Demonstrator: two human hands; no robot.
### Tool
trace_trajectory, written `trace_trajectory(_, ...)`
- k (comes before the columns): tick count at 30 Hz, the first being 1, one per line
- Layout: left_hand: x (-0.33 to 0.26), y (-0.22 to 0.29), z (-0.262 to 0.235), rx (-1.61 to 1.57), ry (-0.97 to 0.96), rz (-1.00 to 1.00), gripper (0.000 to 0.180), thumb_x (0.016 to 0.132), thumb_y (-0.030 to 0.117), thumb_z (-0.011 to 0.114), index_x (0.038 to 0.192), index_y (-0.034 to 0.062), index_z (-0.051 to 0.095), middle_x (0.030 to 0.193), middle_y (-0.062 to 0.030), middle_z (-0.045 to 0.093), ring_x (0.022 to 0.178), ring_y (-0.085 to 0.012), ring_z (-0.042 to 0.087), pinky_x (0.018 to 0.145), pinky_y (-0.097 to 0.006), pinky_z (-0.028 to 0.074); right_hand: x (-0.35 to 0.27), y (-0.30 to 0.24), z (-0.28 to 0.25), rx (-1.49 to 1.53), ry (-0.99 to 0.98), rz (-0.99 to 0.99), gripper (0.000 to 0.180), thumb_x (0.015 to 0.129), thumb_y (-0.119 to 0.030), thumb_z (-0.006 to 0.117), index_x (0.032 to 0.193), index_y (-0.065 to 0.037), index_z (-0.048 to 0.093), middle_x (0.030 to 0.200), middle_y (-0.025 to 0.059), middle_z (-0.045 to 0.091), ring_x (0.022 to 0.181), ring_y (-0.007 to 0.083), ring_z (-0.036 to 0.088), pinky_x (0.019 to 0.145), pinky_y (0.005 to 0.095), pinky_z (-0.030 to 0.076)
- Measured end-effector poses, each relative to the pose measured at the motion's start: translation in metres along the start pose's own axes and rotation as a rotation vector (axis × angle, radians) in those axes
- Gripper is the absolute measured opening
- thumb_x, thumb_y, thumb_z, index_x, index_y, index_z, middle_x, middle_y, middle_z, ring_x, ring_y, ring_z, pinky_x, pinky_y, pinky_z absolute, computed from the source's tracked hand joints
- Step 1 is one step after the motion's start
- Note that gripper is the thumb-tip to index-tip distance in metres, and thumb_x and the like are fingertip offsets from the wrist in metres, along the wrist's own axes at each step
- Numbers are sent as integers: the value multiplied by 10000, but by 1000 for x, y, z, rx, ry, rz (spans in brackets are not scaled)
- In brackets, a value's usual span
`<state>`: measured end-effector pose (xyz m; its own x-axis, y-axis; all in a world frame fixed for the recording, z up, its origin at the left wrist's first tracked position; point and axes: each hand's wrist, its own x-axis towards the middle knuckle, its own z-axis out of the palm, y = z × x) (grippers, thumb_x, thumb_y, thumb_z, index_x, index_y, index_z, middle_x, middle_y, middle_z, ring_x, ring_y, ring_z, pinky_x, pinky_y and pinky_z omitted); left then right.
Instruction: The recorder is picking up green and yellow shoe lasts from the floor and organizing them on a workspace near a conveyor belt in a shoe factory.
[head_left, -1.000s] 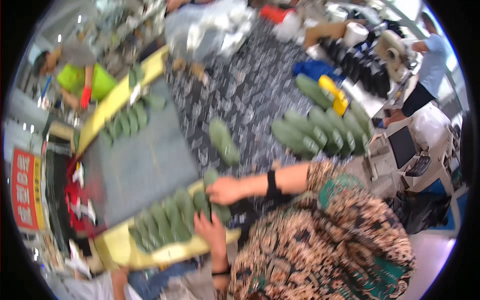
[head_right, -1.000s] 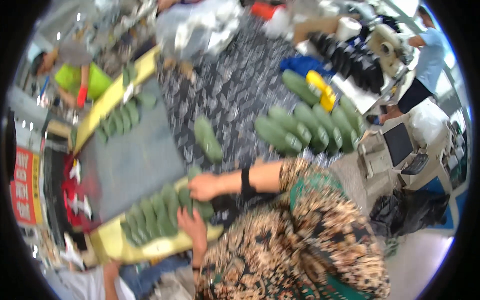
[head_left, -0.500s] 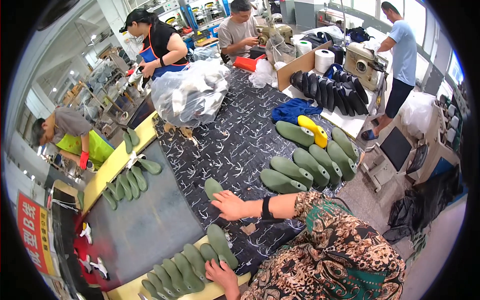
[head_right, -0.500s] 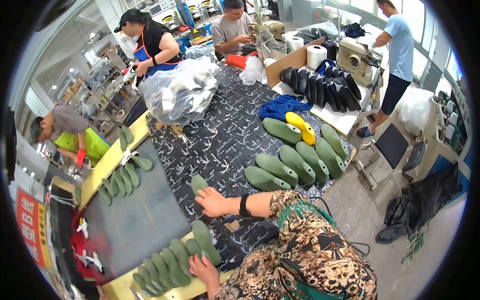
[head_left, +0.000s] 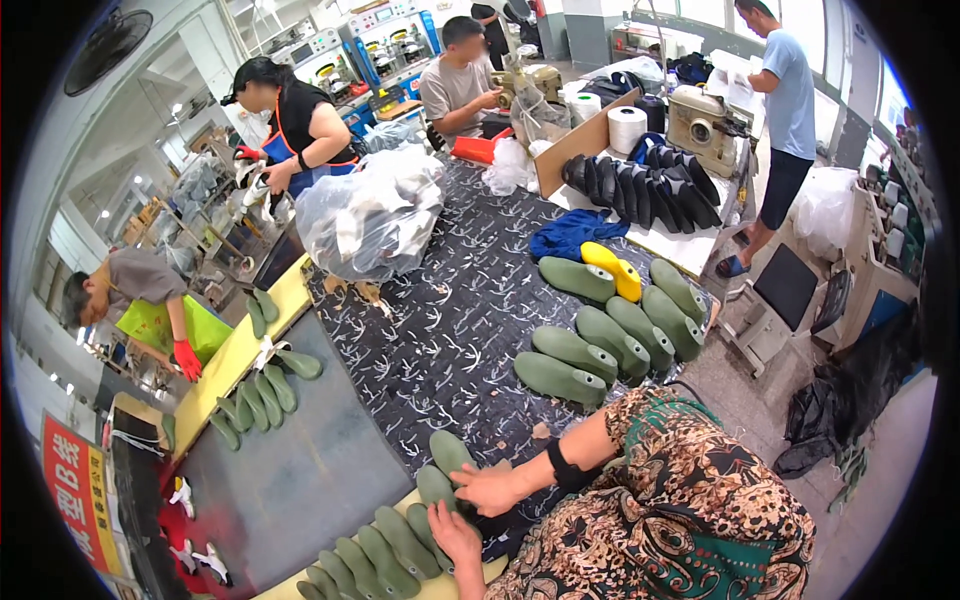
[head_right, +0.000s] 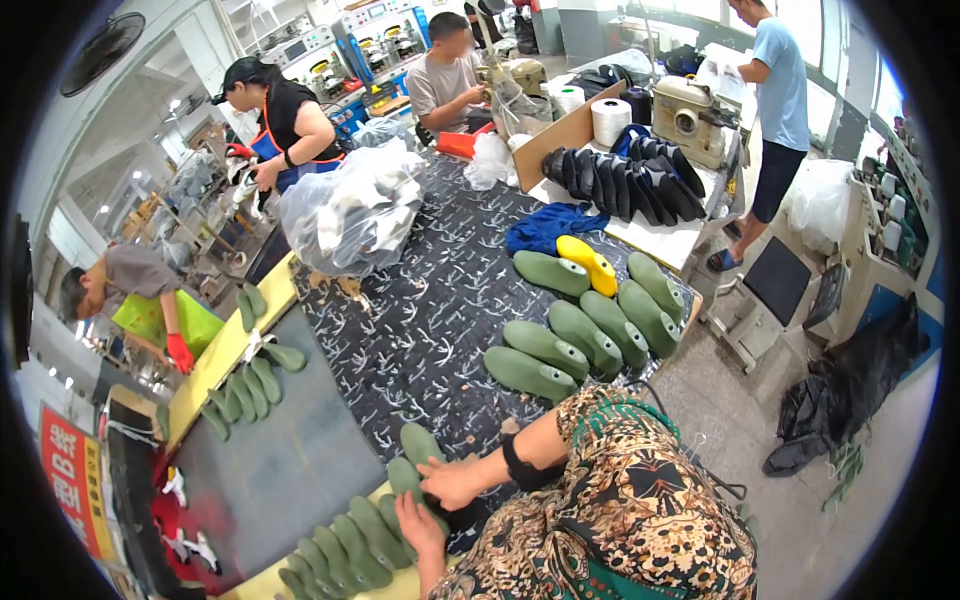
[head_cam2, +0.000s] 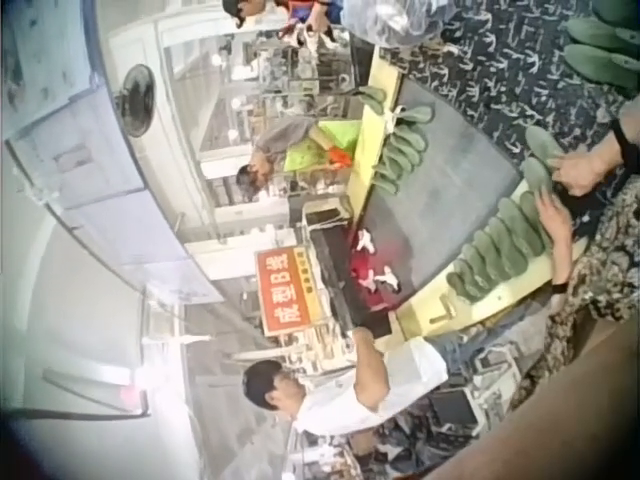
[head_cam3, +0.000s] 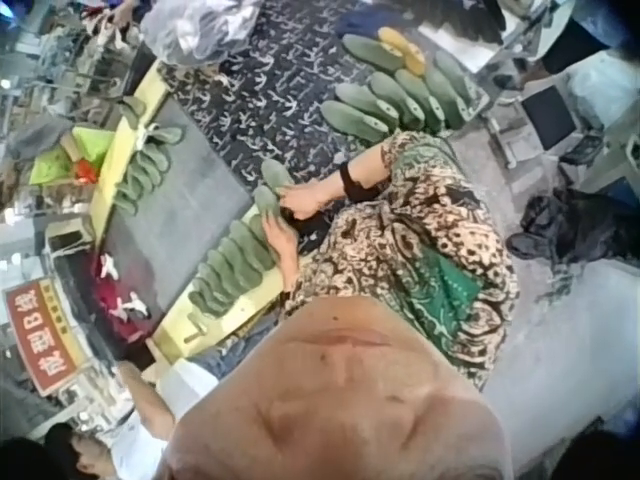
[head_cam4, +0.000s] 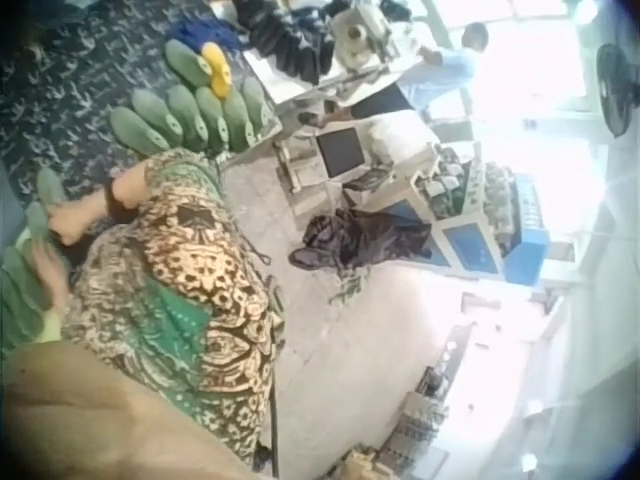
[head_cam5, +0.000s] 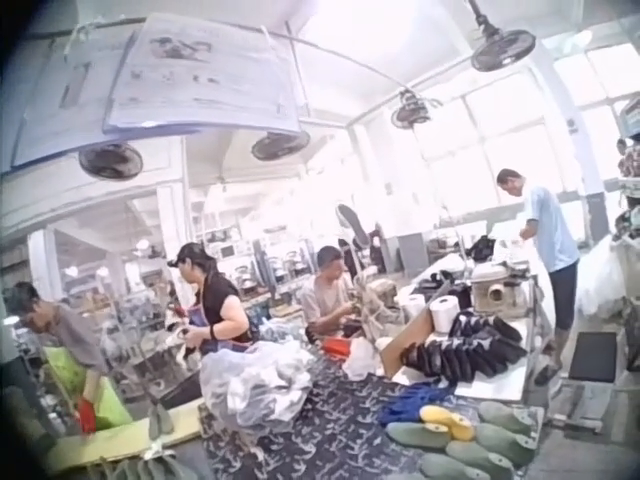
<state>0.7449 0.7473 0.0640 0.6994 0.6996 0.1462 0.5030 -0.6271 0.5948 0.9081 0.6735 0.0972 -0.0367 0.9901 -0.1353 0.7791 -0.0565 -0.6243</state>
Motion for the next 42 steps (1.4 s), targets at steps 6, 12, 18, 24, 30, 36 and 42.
trace_trajectory(6,7,2,1,-18,46,-22,342,868,62,470,1195,-38,483,1265,-244,437,1146,-405,440,962,-416,366,4,-14,-10,64,-62,-157,444,656,-206,652,1050,-28,551,1162,273,436,1109,402,453,977,520,309)
trace_trajectory(12,17,3,7,-2,48,17,332,875,59,459,1197,-15,486,1269,-234,429,1134,-395,449,945,-418,372,-74,33,-104,75,208,53,465,780,-166,599,1179,11,439,1174,219,450,1107,378,459,906,437,415)
trace_trajectory(18,17,21,-3,-36,35,25,340,863,44,464,1197,-18,477,1268,-237,425,1126,-410,444,937,-422,375,-165,93,-159,-294,526,627,416,750,-224,632,1063,11,490,1098,227,500,966,390,540,794,460,466)
trace_trajectory(24,16,36,-9,137,118,66,376,806,113,564,1151,-25,505,1219,-231,472,1106,-405,450,936,-464,354,-150,154,-134,-237,321,957,322,746,-320,569,779,-14,662,830,204,653,782,350,643,713,441,516)
trace_trajectory(30,59,87,17,-174,-120,237,444,833,201,584,1200,-18,462,1240,-238,453,1152,-395,422,982,-444,327,-107,96,-105,-114,140,821,283,714,-236,554,795,4,682,823,215,656,800,342,655,713,424,523)
trace_trajectory(36,69,95,73,-50,-189,322,312,815,139,560,1084,-20,559,1288,-240,405,1215,-418,356,1012,-442,307,-73,92,-86,193,-30,583,519,775,-463,564,747,50,642,745,232,641,754,358,646,684,425,520)
trace_trajectory(42,64,83,78,-288,-175,161,328,731,-33,506,1051,-21,578,1293,-229,408,1216,-400,367,1019,-424,310,-31,136,-83,-52,102,595,697,713,-475,658,1199,-17,461,1103,216,585,1036,358,564,852,434,470)
